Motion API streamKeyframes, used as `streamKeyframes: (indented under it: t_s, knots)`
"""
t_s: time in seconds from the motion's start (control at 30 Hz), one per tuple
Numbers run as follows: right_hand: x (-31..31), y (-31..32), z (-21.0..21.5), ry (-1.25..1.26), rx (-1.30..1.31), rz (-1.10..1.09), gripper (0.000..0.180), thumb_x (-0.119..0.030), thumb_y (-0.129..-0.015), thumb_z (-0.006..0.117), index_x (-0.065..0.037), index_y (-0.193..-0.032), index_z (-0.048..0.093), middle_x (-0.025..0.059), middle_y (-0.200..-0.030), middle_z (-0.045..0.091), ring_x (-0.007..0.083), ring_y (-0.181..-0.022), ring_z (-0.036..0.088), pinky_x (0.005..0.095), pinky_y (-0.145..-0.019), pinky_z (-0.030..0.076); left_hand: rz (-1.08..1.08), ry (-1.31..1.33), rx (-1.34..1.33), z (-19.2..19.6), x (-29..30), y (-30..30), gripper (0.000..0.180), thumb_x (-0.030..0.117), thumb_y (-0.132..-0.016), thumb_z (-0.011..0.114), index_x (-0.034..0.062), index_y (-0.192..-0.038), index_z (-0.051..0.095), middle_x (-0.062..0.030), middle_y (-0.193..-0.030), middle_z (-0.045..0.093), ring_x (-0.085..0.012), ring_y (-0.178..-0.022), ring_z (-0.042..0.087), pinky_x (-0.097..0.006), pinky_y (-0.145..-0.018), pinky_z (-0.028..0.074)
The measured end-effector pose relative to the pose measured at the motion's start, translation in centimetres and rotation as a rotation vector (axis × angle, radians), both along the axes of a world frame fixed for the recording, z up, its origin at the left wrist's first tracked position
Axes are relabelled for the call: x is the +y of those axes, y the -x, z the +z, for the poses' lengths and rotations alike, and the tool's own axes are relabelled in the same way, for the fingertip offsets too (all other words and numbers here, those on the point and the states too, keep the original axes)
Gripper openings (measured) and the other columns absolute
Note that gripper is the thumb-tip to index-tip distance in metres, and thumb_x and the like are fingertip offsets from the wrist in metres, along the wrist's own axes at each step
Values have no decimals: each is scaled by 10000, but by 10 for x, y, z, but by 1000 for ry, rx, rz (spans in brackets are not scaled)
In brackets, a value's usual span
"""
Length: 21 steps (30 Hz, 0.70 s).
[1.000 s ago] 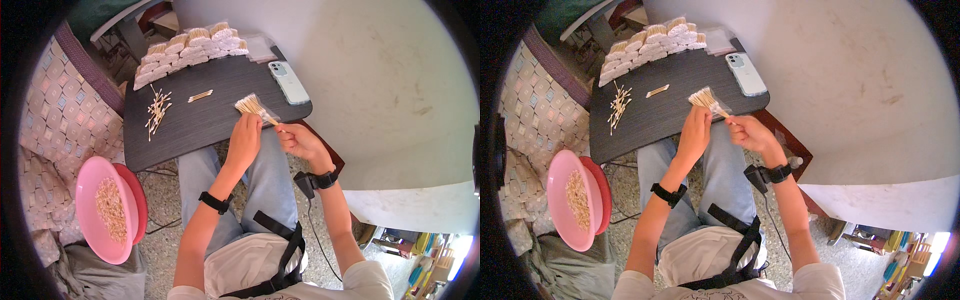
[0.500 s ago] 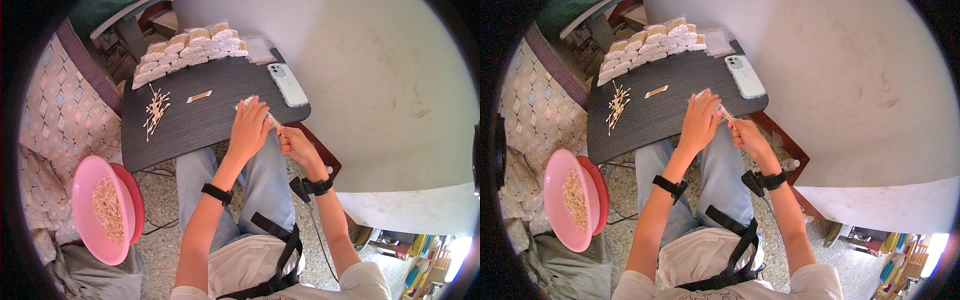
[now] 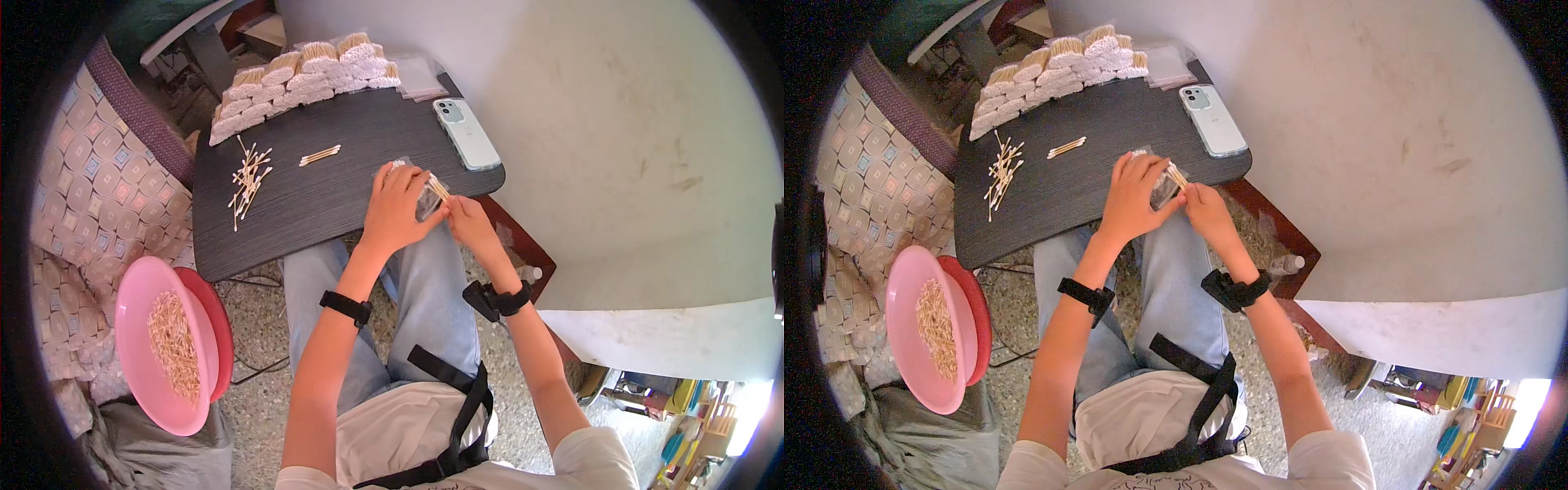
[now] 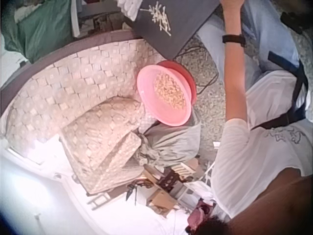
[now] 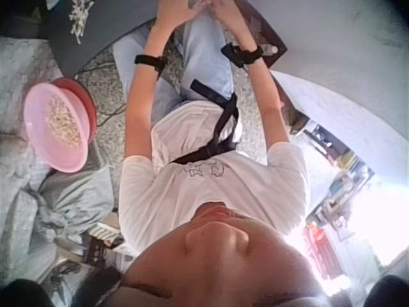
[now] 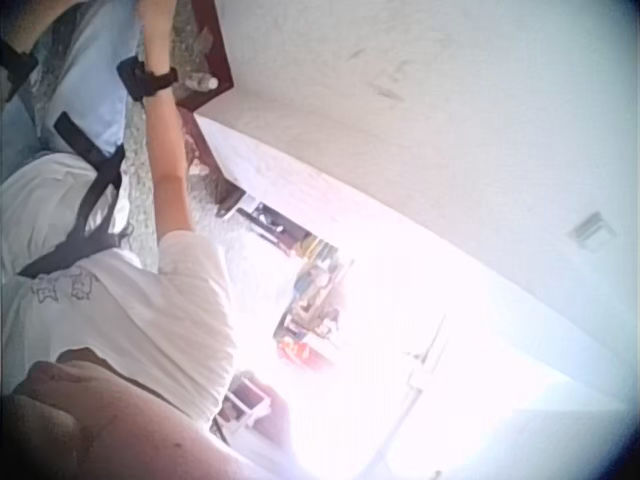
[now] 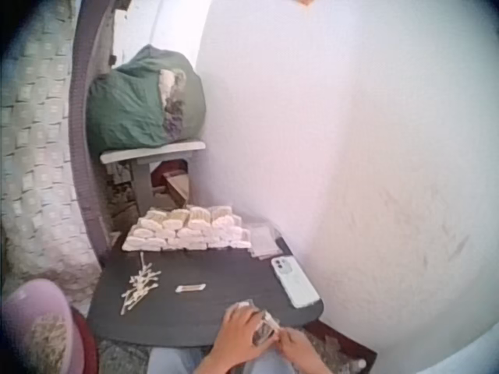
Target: The recorder is sorting cotton swabs from a bowl and placing them into small plastic bags.
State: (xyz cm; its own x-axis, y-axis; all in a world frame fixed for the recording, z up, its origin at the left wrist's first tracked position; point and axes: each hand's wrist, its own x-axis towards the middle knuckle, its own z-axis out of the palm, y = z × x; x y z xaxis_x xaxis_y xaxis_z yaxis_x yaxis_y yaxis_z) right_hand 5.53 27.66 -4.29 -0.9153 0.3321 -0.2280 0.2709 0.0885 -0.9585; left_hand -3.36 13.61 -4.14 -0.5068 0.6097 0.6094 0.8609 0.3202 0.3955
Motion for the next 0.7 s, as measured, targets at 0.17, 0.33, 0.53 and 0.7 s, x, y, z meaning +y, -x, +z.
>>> streamKeyframes:
  t_s: [0.17,0.33,0.53,0.7]
  knots:
    - [-7,2,-1,-146,42,-53,351,-267,-964,402,-4,-789,554,21,-601,472,109,-542,451,302,-511,376,7,12,-10,-7,-3,3,443,302,-832,592,14,-1167,557,-119,-1135,554,-270,-1111,495,-449,-1061,246]
    - [-3,4,-8,-160,58,-35,330,-267,-965,397,-11,-842,564,108,-619,531,218,-540,509,333,-533,413,27,-7,5,-5,1,1,361,224,-859,537,-22,-1120,580,-120,-1134,583,-247,-1106,505,-428,-1054,265]
    - [-19,3,-1,-844,102,-29,260,-237,-966,388,-38,-847,507,198,-663,598,379,-656,621,465,-574,481,69,-46,11,-9,3,2,307,167,-898,480,-23,-1119,580,-116,-1105,603,-244,-1086,522,-419,-1012,299]
    - [-29,-1,4,-1154,14,-10,220,-210,-955,411,-38,-828,464,161,-655,614,347,-616,636,443,-511,507,99,-69,-22,-8,4,1,295,171,-916,464,-15,-1106,592,-109,-1099,612,-236,-1079,527,-412,-988,317]
